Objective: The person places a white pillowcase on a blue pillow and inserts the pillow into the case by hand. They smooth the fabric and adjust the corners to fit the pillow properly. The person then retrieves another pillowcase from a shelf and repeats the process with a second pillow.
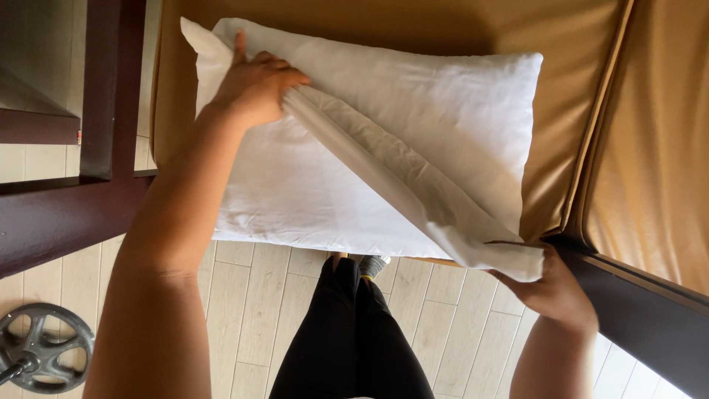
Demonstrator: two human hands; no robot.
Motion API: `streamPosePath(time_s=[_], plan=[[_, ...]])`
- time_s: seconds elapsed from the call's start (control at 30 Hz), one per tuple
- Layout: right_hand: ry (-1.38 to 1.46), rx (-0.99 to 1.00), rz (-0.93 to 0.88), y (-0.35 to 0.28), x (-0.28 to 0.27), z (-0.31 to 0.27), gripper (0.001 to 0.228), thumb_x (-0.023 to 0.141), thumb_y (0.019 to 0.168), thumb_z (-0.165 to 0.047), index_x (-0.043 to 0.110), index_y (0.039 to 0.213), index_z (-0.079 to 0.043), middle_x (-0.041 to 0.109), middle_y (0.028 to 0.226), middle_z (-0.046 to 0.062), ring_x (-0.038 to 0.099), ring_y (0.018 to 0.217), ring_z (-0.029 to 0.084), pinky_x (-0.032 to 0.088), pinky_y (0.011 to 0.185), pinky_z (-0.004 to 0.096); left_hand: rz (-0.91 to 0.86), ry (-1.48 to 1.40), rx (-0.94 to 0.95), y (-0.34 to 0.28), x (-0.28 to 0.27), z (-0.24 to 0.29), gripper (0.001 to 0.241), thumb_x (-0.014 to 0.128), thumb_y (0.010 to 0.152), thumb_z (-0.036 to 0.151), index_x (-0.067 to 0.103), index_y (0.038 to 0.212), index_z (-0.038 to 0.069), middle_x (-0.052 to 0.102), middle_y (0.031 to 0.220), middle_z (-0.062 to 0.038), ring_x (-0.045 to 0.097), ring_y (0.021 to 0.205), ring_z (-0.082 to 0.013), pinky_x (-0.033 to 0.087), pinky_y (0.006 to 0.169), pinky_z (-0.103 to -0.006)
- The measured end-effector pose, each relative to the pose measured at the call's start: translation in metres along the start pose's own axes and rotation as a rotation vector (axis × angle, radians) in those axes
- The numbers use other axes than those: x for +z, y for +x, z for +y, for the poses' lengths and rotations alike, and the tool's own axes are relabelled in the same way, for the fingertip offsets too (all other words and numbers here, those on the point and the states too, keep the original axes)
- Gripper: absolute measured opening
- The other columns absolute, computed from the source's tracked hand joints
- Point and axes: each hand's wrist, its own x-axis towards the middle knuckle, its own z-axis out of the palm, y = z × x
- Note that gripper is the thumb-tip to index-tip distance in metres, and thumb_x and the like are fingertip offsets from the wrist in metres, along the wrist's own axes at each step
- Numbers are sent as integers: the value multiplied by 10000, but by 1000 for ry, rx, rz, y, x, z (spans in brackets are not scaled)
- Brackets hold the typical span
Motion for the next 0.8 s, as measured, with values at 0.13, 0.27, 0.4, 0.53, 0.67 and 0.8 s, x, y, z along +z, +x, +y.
streamPosePath(time_s=[0.13,0.27,0.4,0.53,0.67,0.8], plan=[[-54,-107,98,-15,-40,25,358,822,779,-15,725,1123,-22,783,1042,67,740,960,147,585,873,292,-21,103,-134,-27,-8,-23,505,682,860,83,723,1309,309,687,1322,37,522,1355,-237,-41,1266,-671],[35,-192,280,-1,-58,3,295,770,905,32,711,1190,-14,758,1058,84,706,960,157,569,887,302,46,69,-142,-54,-12,-55,356,783,759,211,745,1111,242,683,1306,-24,535,1340,-290,-49,1137,-714],[487,-232,480,55,-87,-32,467,719,932,98,626,1356,-75,693,1264,99,663,1207,237,554,1073,428,-267,-182,-283,-83,-61,-44,384,724,875,200,676,1256,184,752,1103,-115,677,1079,-311,330,1114,-566],[527,-244,488,119,-125,-48,416,674,989,158,594,1339,-51,642,1320,116,639,1285,283,550,1186,512,-376,-365,-478,-93,-100,-45,304,689,933,224,689,1194,70,776,963,-167,739,837,-318,594,749,-443],[505,-194,450,143,-196,-18,371,673,977,147,607,1287,-46,656,1298,121,646,1257,286,550,1149,501,-269,-142,-534,-100,-177,-26,292,705,968,270,698,1123,23,736,931,-192,689,793,-319,537,695,-460],[476,-123,399,141,-233,53,312,671,962,134,624,1217,-41,675,1269,128,655,1220,289,550,1100,486,15,66,-467,-122,-192,-22,231,650,1001,219,699,1138,40,725,928,-178,675,817,-320,533,727,-462]])
